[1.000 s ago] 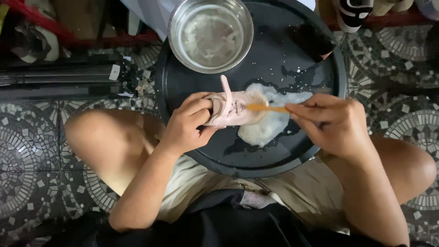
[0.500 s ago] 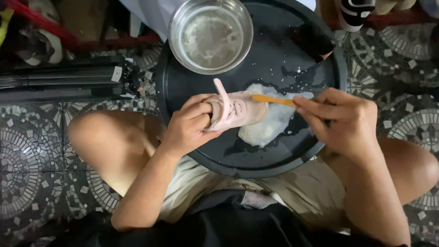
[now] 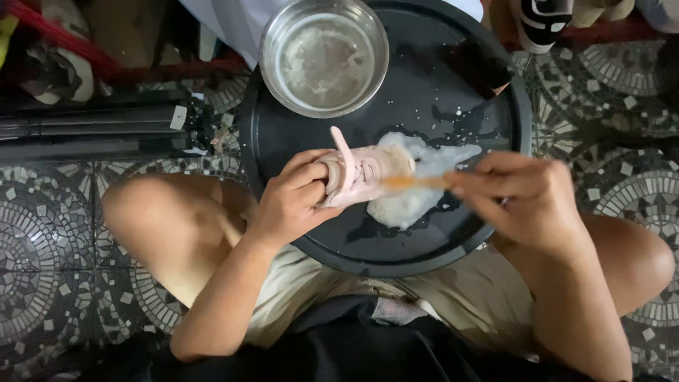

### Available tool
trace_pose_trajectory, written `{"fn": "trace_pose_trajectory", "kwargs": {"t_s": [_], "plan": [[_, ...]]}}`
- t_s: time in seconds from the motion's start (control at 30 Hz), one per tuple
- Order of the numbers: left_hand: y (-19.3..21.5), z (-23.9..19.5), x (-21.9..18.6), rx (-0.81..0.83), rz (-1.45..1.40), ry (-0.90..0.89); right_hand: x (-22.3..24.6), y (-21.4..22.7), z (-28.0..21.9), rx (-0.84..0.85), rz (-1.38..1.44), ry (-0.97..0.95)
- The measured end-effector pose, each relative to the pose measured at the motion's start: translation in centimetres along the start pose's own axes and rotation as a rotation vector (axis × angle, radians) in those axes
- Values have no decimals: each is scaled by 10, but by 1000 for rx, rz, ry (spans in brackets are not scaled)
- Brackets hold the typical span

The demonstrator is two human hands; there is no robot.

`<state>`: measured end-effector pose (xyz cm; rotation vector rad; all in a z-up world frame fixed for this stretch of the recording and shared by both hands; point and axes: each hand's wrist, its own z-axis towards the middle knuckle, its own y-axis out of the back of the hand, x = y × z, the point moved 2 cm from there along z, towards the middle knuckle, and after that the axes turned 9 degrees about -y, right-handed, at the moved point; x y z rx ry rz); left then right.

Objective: The person sits cross-legged on the floor and scrubs a white sneaker using a toothbrush and soapy water. They repeatedly dip the brush into a metal bowl of water and scrub various parts of the shoe, including the sole and upper, over a black tray.

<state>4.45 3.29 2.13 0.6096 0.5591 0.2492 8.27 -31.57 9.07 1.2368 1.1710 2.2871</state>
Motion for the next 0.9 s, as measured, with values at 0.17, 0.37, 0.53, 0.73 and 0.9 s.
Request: {"fn": "trace_pose_trajectory", "kwargs": {"t_s": [0.17,0.37,0.53,0.73,0.9], "plan": [[5,5,-6,-13,60,42,-2,-10,-7,-51,4,-89],[-8,8,-5,-254,68,27,0,-45,-11,-161,-82,-33],[-22,1,-8,-385,80,54,-6,-46,-7,-224,-110,-130],[-38,-11,-9,-391,62,134,8,-78,-16,-252,-33,-101],[-45,-12,-11,-388,18,145,-7,-70,-11,-309,-61,-71]]}}
